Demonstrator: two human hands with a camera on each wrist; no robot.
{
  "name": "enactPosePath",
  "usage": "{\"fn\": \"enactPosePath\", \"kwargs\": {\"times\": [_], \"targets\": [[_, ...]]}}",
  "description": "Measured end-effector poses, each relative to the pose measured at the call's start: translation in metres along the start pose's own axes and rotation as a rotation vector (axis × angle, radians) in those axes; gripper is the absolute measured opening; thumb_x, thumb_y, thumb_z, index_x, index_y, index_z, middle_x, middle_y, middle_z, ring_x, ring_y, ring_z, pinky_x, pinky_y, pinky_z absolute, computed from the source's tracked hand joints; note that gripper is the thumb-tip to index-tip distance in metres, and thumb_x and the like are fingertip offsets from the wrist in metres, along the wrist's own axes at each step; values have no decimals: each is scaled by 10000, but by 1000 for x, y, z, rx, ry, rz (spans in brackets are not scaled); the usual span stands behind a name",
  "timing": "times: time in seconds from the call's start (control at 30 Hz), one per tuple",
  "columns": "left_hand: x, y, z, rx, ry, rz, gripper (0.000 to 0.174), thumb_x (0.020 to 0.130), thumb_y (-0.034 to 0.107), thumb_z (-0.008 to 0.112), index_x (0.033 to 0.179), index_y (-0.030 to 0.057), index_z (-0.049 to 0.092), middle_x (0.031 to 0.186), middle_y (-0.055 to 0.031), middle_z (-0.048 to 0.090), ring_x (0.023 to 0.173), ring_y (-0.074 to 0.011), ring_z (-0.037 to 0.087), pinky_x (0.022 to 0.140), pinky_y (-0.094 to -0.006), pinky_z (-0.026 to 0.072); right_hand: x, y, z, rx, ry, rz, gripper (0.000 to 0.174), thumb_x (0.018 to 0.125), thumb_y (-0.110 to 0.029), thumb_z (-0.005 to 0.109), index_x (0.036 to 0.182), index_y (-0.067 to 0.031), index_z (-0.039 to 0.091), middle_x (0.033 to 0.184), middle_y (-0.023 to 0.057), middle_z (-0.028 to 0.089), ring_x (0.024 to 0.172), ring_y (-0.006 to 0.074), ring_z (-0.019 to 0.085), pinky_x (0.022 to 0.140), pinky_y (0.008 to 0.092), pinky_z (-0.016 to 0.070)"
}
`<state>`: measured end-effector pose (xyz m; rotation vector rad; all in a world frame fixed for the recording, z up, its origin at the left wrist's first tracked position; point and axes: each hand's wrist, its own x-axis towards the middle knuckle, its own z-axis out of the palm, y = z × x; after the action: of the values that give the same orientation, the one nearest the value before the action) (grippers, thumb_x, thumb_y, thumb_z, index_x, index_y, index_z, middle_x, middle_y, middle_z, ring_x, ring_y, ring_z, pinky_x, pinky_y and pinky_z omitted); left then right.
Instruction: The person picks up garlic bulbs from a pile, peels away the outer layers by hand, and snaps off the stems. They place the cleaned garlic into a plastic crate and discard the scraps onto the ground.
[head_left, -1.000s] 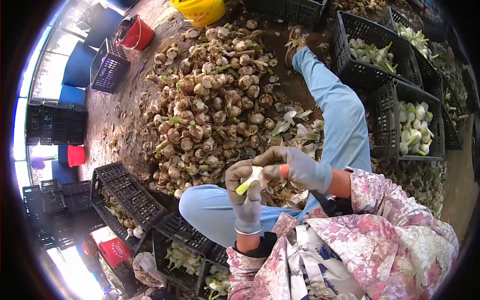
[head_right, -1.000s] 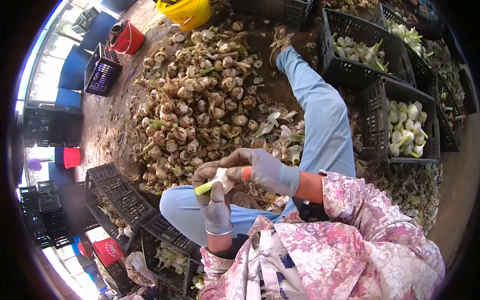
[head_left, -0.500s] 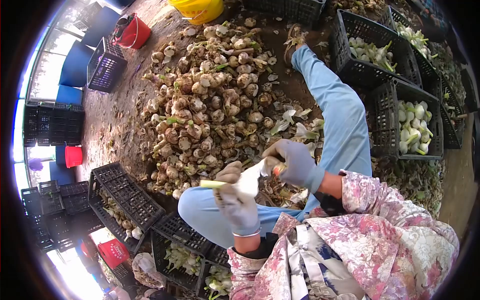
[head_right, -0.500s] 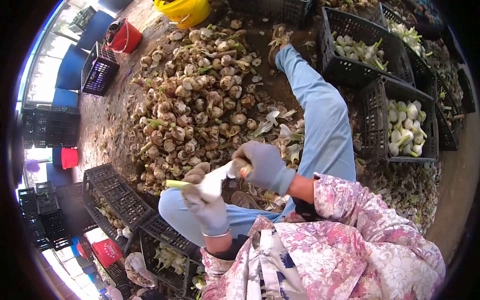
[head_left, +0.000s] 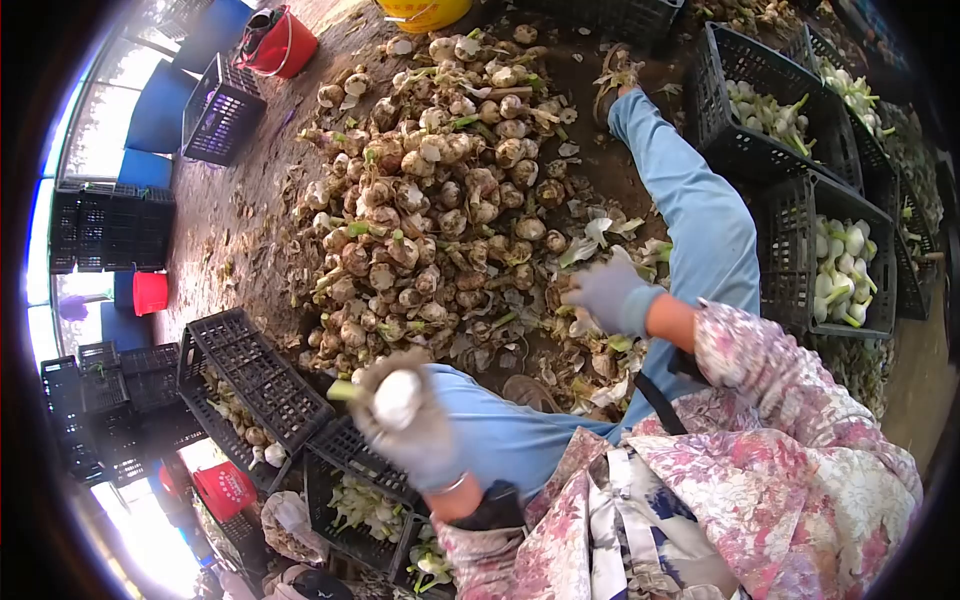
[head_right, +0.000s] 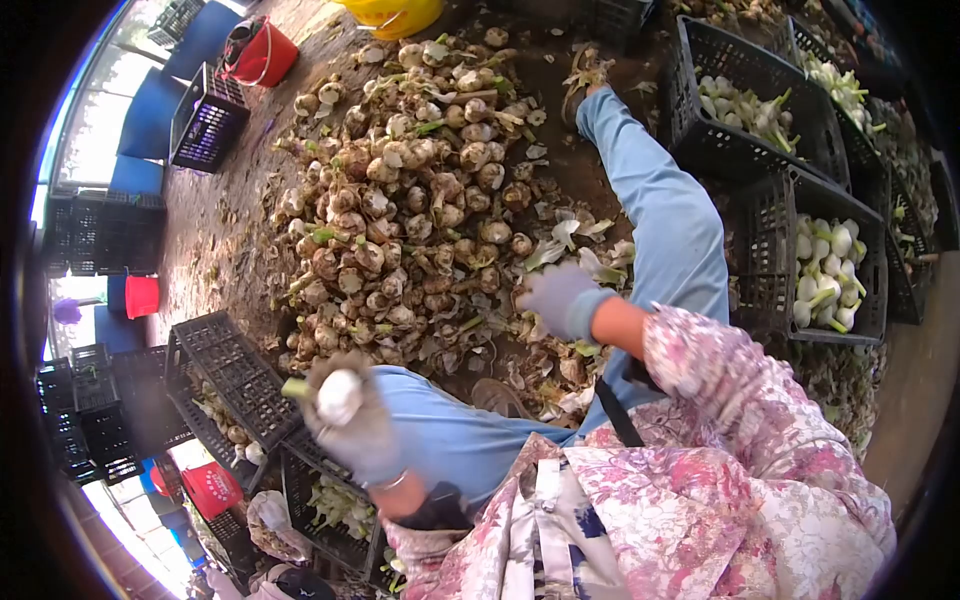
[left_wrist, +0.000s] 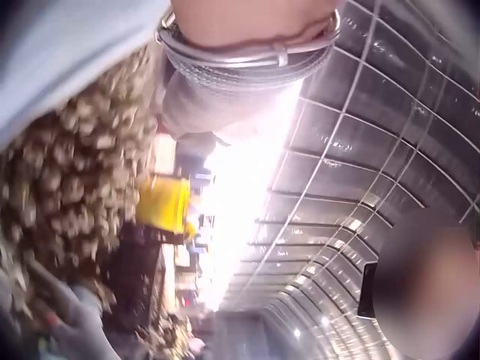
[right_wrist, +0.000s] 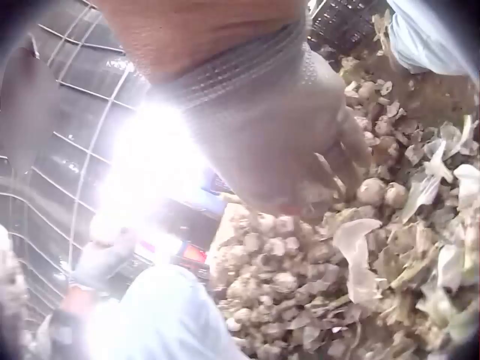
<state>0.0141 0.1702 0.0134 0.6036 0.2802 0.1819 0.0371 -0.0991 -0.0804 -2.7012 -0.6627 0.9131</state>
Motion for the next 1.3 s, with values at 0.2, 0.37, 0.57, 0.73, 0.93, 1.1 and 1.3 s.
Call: {"fn": "enactPosePath", "kwargs": {"times": [0.2,0.37,0.57,0.73,0.93,1.1,1.3], "targets": [[-60,137,-138,1143,884,661,505,947,414,389,1163,-27,508,1054,-173,592,971,-275,586,841,-372,527,117,34,7,18,61,251,442,813,-158,555,1250,-199,506,1180,120,545,983,305,608,776,408,497],[-175,195,-285,1495,1684,635,549,940,435,423,1108,-64,580,1115,-191,606,914,-271,607,785,-377,504,188,46,31,-68,-40,391,461,894,-148,476,1346,-230,432,1080,110,625,897,267,649,664,396,513],[-174,153,-253,1620,1571,547,533,938,428,434,1219,-21,497,1213,-196,527,1057,-279,547,884,-399,458,200,61,32,-69,-62,443,505,897,-153,489,1386,-224,385,965,121,660,810,275,649,629,395,501],[-69,101,-147,1414,897,593,518,938,381,444,1258,-27,448,1263,-229,468,1136,-329,503,970,-412,434,132,46,21,940,412,35,562,819,-282,689,1302,-134,446,1142,138,597,1035,226,574,891,313,433],[-20,-43,36,819,-185,66,612,784,8,501,1365,-2,312,1327,-112,423,1159,-242,460,998,-347,383,7,-50,-26,1339,664,-340,594,829,-145,655,1364,-118,397,1295,99,505,1197,188,470,1024,301,357],[-29,-90,28,584,-145,-151,542,853,77,565,1338,2,335,1242,-111,464,1088,-159,495,947,-291,415,-50,-51,-30,798,785,-471,398,859,-188,615,1229,-58,544,1226,118,561,1095,161,533,937,287,414],[-46,-86,25,1299,-521,351,703,716,115,723,1313,-5,370,1219,-121,455,1114,-216,465,977,-335,384,-58,-54,-31,1740,527,-255,300,900,-190,598,1124,4,550,1071,54,597,966,101,548,865,259,450]]}}
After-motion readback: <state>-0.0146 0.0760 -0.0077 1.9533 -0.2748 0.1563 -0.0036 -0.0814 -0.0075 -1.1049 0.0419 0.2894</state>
